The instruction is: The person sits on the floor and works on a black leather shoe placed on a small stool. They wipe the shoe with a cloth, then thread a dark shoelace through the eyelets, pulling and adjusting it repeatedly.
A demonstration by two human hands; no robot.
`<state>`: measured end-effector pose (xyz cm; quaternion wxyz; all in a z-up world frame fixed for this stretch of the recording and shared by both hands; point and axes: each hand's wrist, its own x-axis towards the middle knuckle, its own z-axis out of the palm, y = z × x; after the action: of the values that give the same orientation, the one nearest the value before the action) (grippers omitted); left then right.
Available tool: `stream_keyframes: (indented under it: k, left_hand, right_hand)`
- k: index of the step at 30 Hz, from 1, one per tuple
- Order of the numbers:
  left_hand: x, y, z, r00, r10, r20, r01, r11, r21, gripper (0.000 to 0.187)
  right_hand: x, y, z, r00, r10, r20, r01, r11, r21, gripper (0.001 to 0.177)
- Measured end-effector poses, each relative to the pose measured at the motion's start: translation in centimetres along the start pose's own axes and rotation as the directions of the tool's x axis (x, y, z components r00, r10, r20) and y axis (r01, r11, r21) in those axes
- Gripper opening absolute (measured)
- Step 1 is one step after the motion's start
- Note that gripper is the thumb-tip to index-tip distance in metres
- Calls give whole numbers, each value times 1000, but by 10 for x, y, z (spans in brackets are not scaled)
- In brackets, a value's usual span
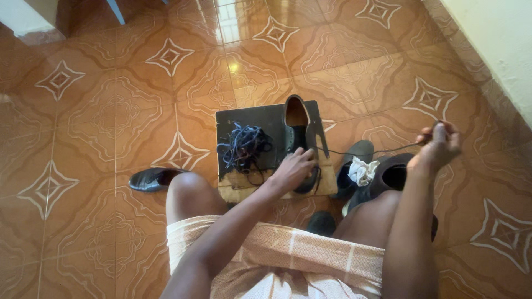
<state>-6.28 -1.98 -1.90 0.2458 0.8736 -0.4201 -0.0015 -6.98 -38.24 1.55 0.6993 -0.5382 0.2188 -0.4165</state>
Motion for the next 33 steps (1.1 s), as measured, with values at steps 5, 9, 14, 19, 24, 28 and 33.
stream_keyframes:
  k: [5, 9, 14, 19, 24, 28, 33]
  left_hand:
    - [-2, -4, 14, 1000, 11, 11, -11, 1000, 23, 17]
    - [-3, 4, 13, 999, 19, -36, -15, 992, 125, 13]
    - [23, 0, -31, 881, -400, 255, 472, 698, -538, 15]
    - [19, -30, -90, 913, -371, -172, 118, 641, -759, 10]
    - [14, -36, -114, 882, -363, -299, -131, 420, -898, 7]
    - [13, -34, -131, 869, -395, -299, -165, 338, -926, 21]
    - [9, -31, -156, 773, -462, -434, -268, 383, -884, 26]
  right_hand:
    - [-25, -1, 38, 972, 75, 221, -74, 997, -14, 5]
    - [-39, 3, 56, 943, 127, 308, -101, 990, -98, 9]
    - [-51, 6, 71, 907, 222, 358, -105, 942, -319, 10]
    - [-64, 13, 79, 864, 218, 453, 46, 863, -504, 8]
    - [-75, 8, 88, 823, 94, 560, 339, 710, -617, 7]
    - [-82, -10, 98, 834, -22, 551, 308, 848, -432, 7]
    - [-95, -39, 108, 839, -80, 539, 202, 964, -172, 12]
